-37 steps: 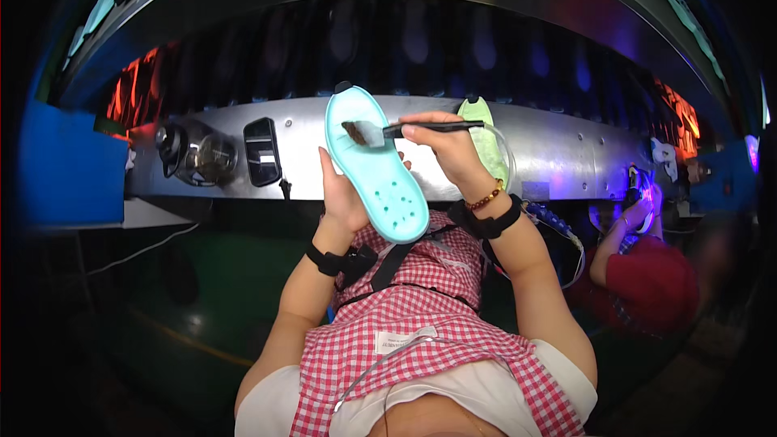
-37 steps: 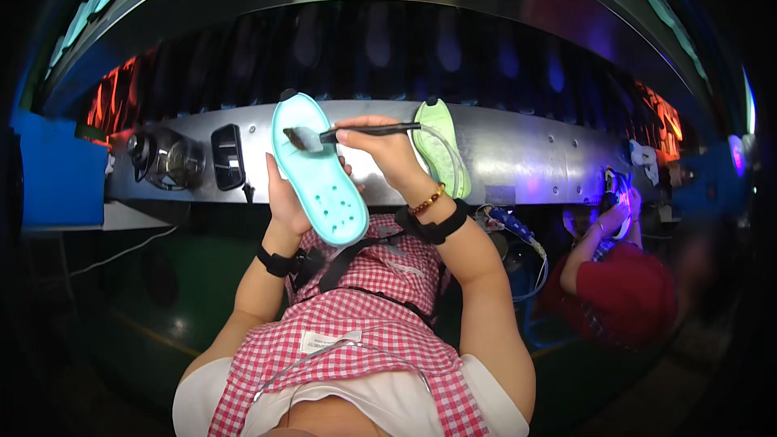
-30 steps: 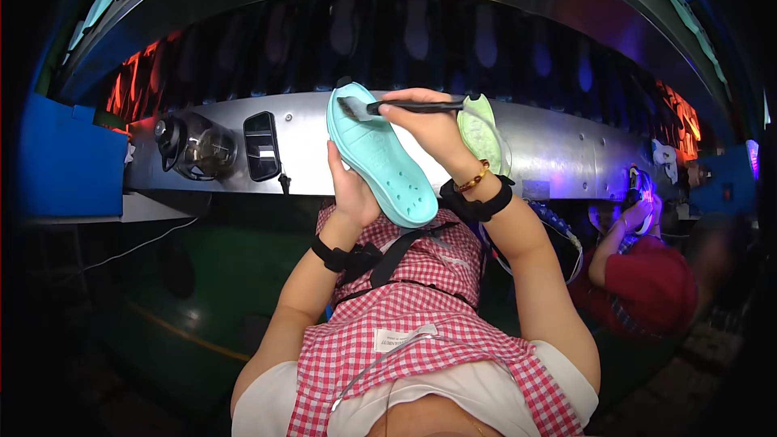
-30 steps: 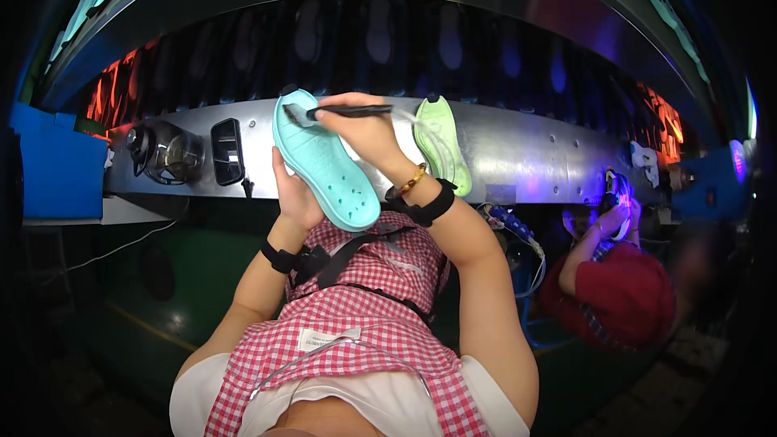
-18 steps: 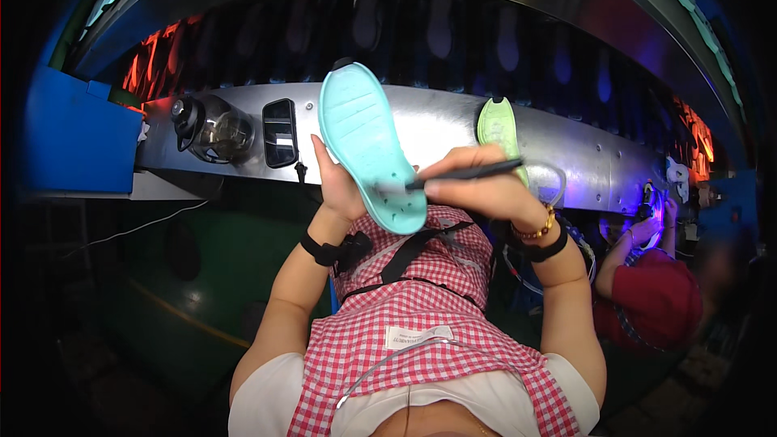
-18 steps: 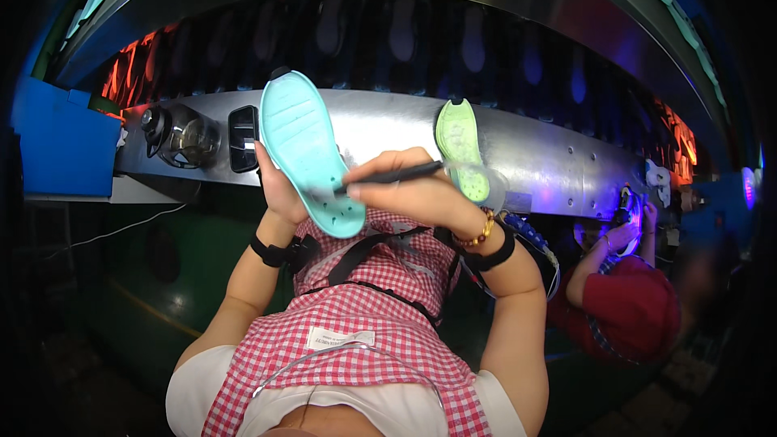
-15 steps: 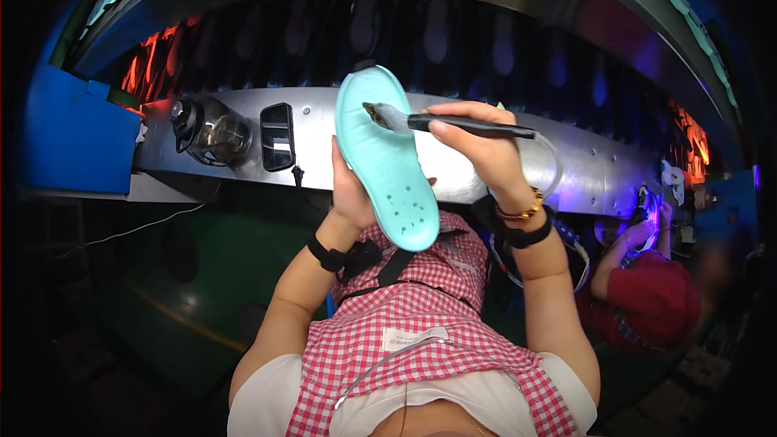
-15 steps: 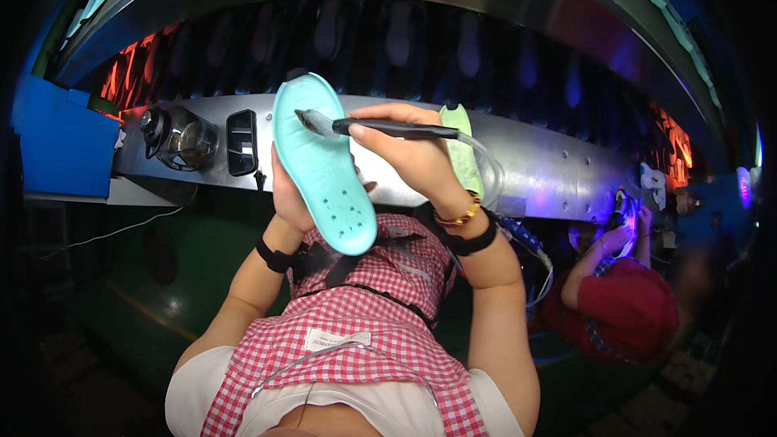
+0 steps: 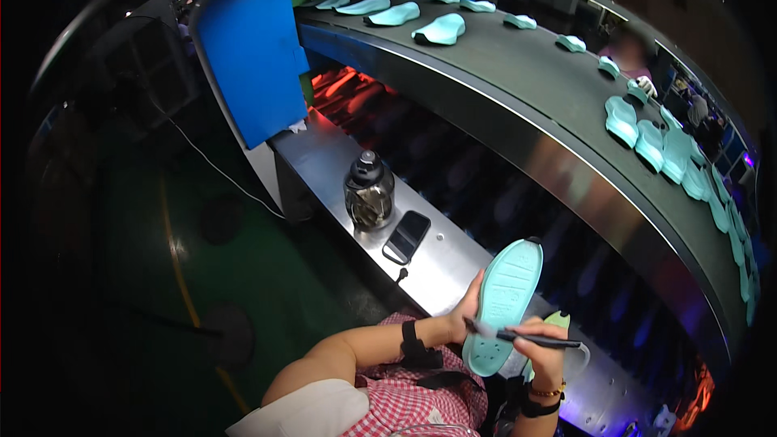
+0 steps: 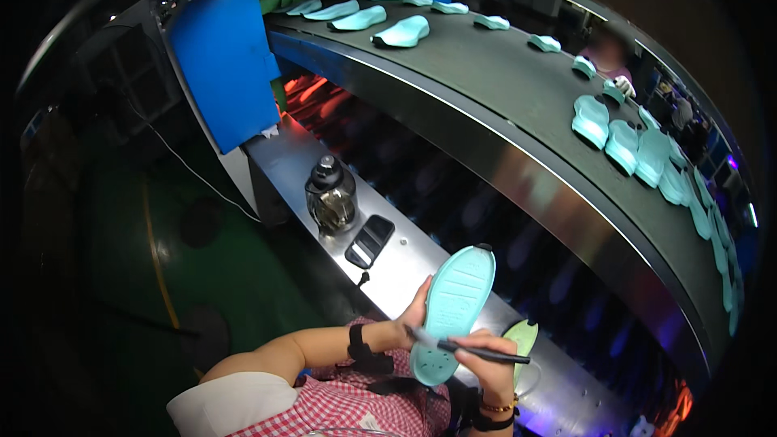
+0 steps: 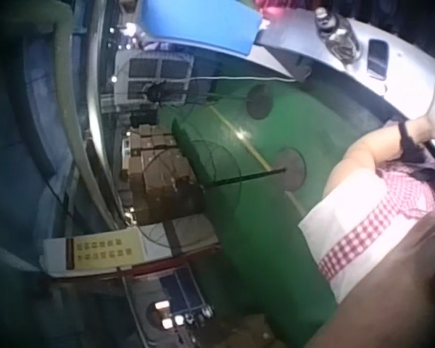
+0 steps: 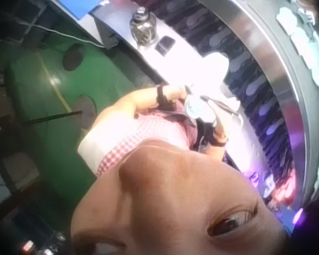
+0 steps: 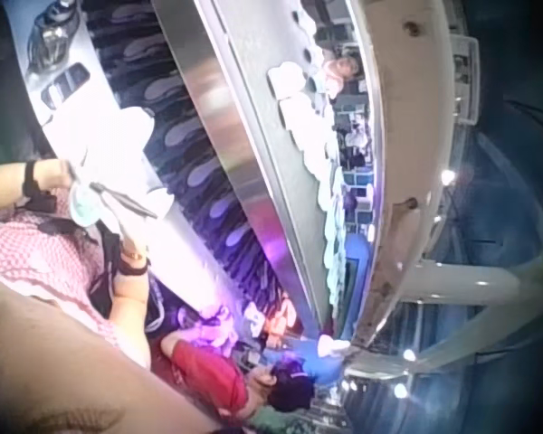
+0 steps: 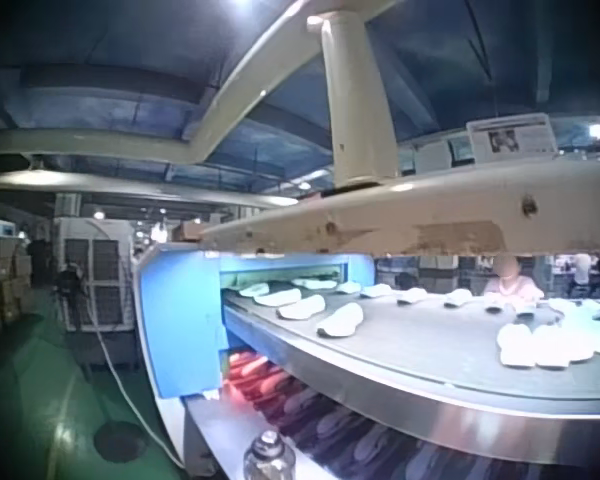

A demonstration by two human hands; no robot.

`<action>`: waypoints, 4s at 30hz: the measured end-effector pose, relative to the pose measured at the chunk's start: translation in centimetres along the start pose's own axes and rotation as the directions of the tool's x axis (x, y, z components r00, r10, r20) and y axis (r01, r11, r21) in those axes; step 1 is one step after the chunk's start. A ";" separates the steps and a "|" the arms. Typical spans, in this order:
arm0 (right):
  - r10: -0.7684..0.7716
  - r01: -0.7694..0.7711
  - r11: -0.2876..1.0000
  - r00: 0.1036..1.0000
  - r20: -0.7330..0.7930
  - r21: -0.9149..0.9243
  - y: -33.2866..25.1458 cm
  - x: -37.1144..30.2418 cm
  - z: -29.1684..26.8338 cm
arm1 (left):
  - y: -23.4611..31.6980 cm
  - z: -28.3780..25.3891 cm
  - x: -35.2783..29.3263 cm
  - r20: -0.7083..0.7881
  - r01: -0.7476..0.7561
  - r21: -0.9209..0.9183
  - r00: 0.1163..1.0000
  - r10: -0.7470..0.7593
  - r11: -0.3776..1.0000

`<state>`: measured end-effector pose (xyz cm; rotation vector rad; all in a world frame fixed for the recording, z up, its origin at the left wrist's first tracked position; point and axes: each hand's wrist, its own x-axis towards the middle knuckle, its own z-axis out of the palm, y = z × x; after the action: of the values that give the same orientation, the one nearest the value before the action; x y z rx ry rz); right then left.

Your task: Apply glue or primer to the bottom of light blue shoe soles using a brush and place them on a conveyor belt.

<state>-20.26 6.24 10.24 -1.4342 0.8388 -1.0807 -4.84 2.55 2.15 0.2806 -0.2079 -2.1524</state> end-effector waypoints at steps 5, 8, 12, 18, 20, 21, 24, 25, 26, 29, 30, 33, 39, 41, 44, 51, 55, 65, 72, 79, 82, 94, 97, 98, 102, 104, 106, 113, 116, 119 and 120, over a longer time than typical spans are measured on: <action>0.031 -0.005 0.997 0.937 -0.347 0.078 1.4 2.1 -0.7 | -0.3 -0.7 0.2 0.031 -0.004 0.126 1.000 0.000 0.992; 0.036 -0.037 0.999 0.999 -0.042 -0.040 0.7 1.1 -0.8 | 0.2 0.5 0.4 -0.039 -0.018 0.069 0.999 0.020 0.997; -0.044 0.075 0.992 0.961 -0.273 0.104 0.5 0.6 -0.9 | -0.3 -0.1 0.2 -0.021 -0.036 0.168 0.999 0.040 0.985; -0.007 0.007 0.997 1.000 0.002 0.082 -0.2 -0.8 -0.8 | -0.5 0.9 0.4 -0.096 -0.037 0.091 0.994 0.046 0.995; -0.058 0.113 0.973 0.964 -0.260 0.203 1.4 -1.1 -1.4 | -0.5 0.0 0.4 -0.017 -0.060 0.092 0.998 0.062 0.994; -0.029 0.158 0.965 0.858 -0.512 0.209 1.7 -1.3 -1.2 | -0.3 0.2 0.3 0.149 -0.059 0.105 0.988 0.043 0.993; -0.007 -0.011 0.994 0.986 -0.168 -0.106 0.0 1.1 -1.0 | 0.0 0.5 0.3 0.072 -0.106 0.081 0.992 0.100 0.991; -0.037 0.036 0.984 0.999 -0.003 -0.172 -0.2 1.0 -1.0 | 0.6 0.4 0.1 0.007 -0.201 0.249 0.979 0.206 0.947; -0.064 0.066 0.997 0.995 0.072 -0.033 -0.2 1.2 -1.6 | 1.2 2.0 -0.1 -0.041 -0.271 0.196 0.958 0.284 0.942; 0.017 -0.016 1.000 0.992 -0.125 0.003 -1.5 1.9 -1.3 | 2.6 2.1 0.0 -0.093 -0.351 0.287 0.916 0.390 0.891; 0.030 -0.031 0.999 0.996 -0.086 -0.010 -0.7 2.4 -1.2 | 2.7 2.6 0.6 -0.167 -0.412 0.302 0.865 0.473 0.860; 0.004 0.003 0.998 0.993 0.119 -0.062 -0.1 1.4 -1.5 | 3.2 2.5 0.5 -0.048 -0.393 0.253 0.908 0.417 0.884; -0.049 0.053 0.995 0.998 0.051 -0.082 0.6 0.3 -1.7 | 3.6 3.8 0.6 -0.144 -0.459 0.418 0.819 0.556 0.784; -0.189 0.214 0.971 0.959 0.210 -0.106 -0.2 -0.1 -2.1 | 4.5 3.0 0.3 0.138 -0.504 0.235 0.864 0.485 0.831; -0.112 0.115 0.992 0.991 0.072 -0.051 0.2 -0.5 -2.0 | 4.6 4.3 0.1 0.003 -0.527 0.360 0.826 0.564 0.770; -0.062 0.041 0.967 0.995 0.076 0.252 1.2 -0.3 -2.0 | 5.1 4.4 -0.3 0.076 -0.498 0.402 0.855 0.514 0.769; 0.135 -0.047 0.822 0.984 -0.113 0.568 2.1 -0.7 -0.3 | 3.2 4.7 -0.8 -0.072 -0.450 0.233 0.876 0.477 0.862; 0.248 -0.246 0.966 0.969 0.013 -0.082 -2.5 -0.6 -0.8 | 4.6 2.9 -1.8 0.105 0.046 0.185 0.992 -0.066 0.982; -0.151 0.238 0.943 0.928 0.340 -0.231 -2.5 -0.3 -2.4 | 6.5 3.8 -2.2 -0.104 0.417 0.477 0.901 -0.421 0.774; -0.096 0.283 0.926 0.815 0.571 -0.249 -3.2 -0.2 -3.6 | 7.4 4.3 -2.7 -0.169 0.450 0.573 0.883 -0.439 0.685; -0.159 0.290 0.920 0.892 0.423 -0.265 -1.5 -0.7 -3.9 | 7.6 4.2 -2.9 -0.163 0.401 0.586 0.909 -0.382 0.704; -0.186 0.260 0.902 0.955 0.230 -0.346 -2.6 -2.8 -3.0 | 11.0 1.9 -4.0 0.102 0.257 0.378 0.943 -0.316 0.890; -0.245 0.273 0.942 0.956 0.159 -0.193 -3.0 -2.8 -2.1 | 8.4 -0.6 -3.9 0.354 -0.087 0.169 0.935 0.022 0.982; -0.172 0.180 0.967 0.983 0.062 -0.177 -3.1 -2.5 -1.7 | 7.1 0.8 -2.6 0.207 -0.044 0.108 0.978 0.021 0.993; 0.138 -0.158 0.972 0.983 -0.120 -0.171 -0.1 -0.3 -0.8 | 3.6 1.4 -1.0 0.156 -0.053 0.060 0.987 0.043 0.997; 0.097 -0.119 0.986 0.979 -0.180 -0.116 1.6 0.2 -0.4 | 2.7 1.1 -1.1 0.077 -0.065 0.063 0.995 0.060 0.996; -0.024 -0.022 0.913 0.994 -0.108 -0.407 1.0 0.4 0.1 | 2.3 1.1 -1.0 -0.122 -0.119 0.139 0.983 0.137 0.983; -0.113 0.230 0.895 0.946 0.305 -0.382 -0.5 -1.5 -0.5 | 4.3 -0.1 -1.3 -0.157 -0.271 0.236 0.937 0.312 0.933; 0.032 -0.051 0.969 0.996 -0.080 -0.241 -2.2 -0.2 -0.3 | 3.2 1.5 -1.2 -0.037 -0.256 0.189 0.963 0.267 0.948; -0.167 0.209 0.905 0.975 0.145 -0.370 -0.9 0.4 0.2 | 3.2 2.2 -0.8 0.062 -0.281 0.150 0.960 0.275 0.948; -0.130 0.189 0.916 0.974 0.185 -0.354 -1.1 -0.3 0.7 | 3.9 1.9 -0.9 0.111 -0.314 0.163 0.948 0.298 0.936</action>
<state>-19.77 6.93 11.33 -1.9093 0.8512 -0.9443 -1.80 1.25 5.06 0.2415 -0.4655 -1.8388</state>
